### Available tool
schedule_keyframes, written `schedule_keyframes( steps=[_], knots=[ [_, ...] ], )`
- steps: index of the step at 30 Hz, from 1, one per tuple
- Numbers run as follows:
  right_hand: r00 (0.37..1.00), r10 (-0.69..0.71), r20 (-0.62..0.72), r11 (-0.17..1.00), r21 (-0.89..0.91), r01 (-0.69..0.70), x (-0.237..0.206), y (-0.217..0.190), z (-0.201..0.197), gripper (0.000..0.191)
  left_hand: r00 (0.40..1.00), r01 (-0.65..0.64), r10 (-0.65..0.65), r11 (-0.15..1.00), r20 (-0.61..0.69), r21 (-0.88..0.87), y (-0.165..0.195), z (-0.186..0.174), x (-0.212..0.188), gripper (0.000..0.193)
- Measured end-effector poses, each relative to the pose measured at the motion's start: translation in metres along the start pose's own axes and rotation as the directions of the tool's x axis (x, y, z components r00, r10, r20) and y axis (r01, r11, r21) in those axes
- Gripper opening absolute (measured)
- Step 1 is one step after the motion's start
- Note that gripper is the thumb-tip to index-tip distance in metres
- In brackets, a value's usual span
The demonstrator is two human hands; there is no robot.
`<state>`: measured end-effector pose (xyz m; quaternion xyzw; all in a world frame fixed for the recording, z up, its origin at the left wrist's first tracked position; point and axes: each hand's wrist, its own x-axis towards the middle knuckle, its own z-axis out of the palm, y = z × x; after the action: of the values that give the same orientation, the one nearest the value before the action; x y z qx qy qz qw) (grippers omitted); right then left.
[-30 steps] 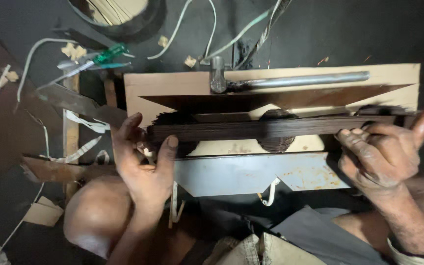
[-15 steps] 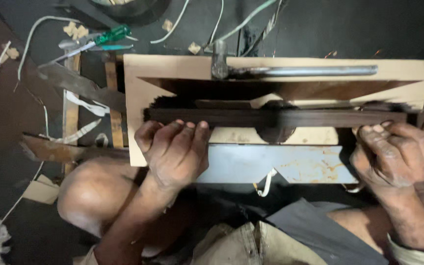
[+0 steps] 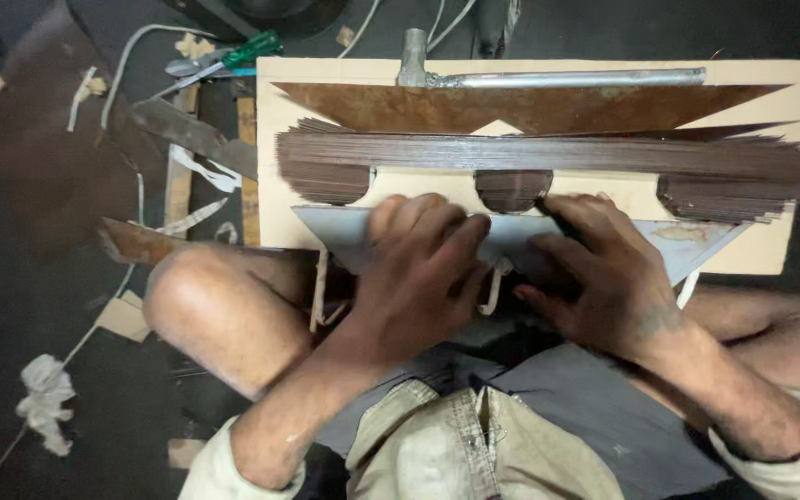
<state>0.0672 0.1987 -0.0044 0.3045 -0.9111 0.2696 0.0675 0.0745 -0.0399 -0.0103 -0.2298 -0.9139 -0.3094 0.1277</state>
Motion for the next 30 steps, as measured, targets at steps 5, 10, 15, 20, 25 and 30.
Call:
schedule_keyframes(
  steps=[5, 10, 15, 20, 25, 30],
  knots=[
    [0.987, 0.095, 0.128, 0.993, 0.053, -0.102, -0.006, 0.014, 0.010, 0.045, 0.978, 0.119, -0.103, 0.990, 0.182, -0.077, -0.007, 0.016, 0.002, 0.056],
    [0.996, 0.073, 0.059, 0.989, 0.123, -0.080, -0.017, 0.029, 0.019, 0.043, 0.860, 0.220, -0.229, 0.973, 0.456, 0.074, -0.004, 0.019, 0.025, 0.061],
    [0.996, 0.081, 0.024, 0.995, 0.059, -0.083, -0.025, 0.034, 0.026, 0.043, 0.883, 0.143, -0.227, 0.964, 0.410, 0.225, 0.023, 0.030, 0.027, 0.066],
    [0.997, 0.040, -0.059, 0.995, 0.090, -0.035, -0.019, 0.029, 0.016, 0.046, 0.893, 0.027, -0.139, 0.966, 0.429, 0.257, 0.028, 0.034, 0.025, 0.079],
    [0.993, 0.024, -0.117, 0.989, 0.146, -0.007, -0.027, 0.032, 0.013, 0.051, 0.975, -0.186, 0.157, 0.964, 0.158, 0.189, 0.023, 0.015, 0.018, 0.066],
    [0.978, -0.083, -0.190, 0.991, 0.085, 0.101, -0.046, 0.032, 0.004, 0.057, 0.969, -0.229, 0.226, 0.973, 0.104, 0.020, 0.023, 0.009, 0.007, 0.057]
  ],
)
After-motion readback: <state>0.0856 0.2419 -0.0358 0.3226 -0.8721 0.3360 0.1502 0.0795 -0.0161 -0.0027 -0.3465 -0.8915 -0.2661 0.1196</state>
